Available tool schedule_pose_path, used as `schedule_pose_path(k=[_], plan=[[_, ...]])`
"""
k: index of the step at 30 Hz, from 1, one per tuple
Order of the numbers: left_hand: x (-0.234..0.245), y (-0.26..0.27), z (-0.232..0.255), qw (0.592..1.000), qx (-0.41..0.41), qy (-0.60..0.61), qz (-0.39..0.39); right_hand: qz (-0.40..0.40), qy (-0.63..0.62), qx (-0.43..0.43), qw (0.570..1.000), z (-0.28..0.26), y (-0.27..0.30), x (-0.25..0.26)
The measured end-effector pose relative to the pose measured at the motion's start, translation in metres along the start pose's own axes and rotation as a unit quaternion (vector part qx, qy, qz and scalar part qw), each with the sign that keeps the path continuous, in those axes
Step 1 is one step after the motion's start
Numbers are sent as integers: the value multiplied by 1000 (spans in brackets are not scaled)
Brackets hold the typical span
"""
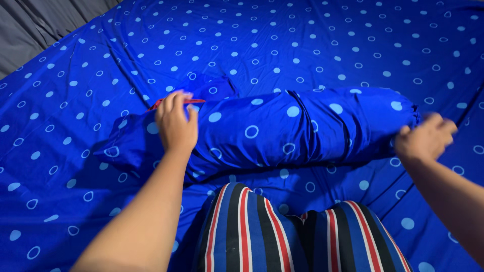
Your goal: The person removes a white pillow from a blue polka-dotted pillowcase, ties the drawstring, and then inserts the pillow into a new blue polka-dotted pillowcase, smoothing it into place.
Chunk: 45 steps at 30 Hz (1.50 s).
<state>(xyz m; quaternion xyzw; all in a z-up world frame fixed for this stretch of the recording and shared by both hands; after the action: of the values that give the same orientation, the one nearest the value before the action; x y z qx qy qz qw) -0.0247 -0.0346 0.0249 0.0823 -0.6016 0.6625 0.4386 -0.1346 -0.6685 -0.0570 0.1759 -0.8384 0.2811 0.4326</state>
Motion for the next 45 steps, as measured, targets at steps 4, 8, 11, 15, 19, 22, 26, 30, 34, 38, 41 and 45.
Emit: schedule_pose_path(k=[4, 8, 11, 15, 19, 22, 26, 30, 34, 38, 41, 45], plan=[[-64, -33, 9, 988, -42, 10, -151, -49, -3, 172, 984, -70, -18, -23], [-99, -27, 5, 930, 119, -46, -345, -133, 24, 247, 959, -114, -27, -50], [-96, -18, 7, 889, 173, -71, -418, -186, 126, 177, 958, -118, -32, -60], [-89, -8, 19, 886, 132, -51, -442, -227, 225, 166, 933, -122, -26, -64], [-91, 21, 14, 881, 192, 15, -432, -246, 195, 191, 930, -125, -15, -81], [-94, 30, 12, 899, 198, 1, -391, -245, 201, 192, 929, -111, -4, -99], [-89, 21, 3, 919, 213, -33, -331, -249, 212, 175, 929, -83, -15, -110], [-59, 5, -19, 919, 238, -58, -308, -235, 177, 219, 930, -74, -12, -111], [-28, 15, -34, 910, 274, -76, -303, -221, 217, 154, 938, -42, -2, -110], [-31, 31, -39, 911, 258, -60, -315, -208, 250, 208, 923, -33, 2, -102], [-41, 39, -49, 910, 214, -5, -356, -254, 272, 126, 920, -42, -15, -104], [-39, 50, -63, 883, 231, 66, -404, -252, 317, 139, 904, -87, -36, -104]])
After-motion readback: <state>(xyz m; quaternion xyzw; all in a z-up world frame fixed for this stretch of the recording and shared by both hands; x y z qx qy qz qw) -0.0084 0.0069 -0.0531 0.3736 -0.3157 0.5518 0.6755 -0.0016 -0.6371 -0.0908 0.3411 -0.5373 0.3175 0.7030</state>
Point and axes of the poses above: each hand's wrist, its own y-axis away from the middle knuckle, its own x-axis out of the back of the hand, z = x × y, the point moved 7 cm from there along -y, towards the middle knuckle, and after that the axes turned 10 degrees about -x, right-handed, at the moved point
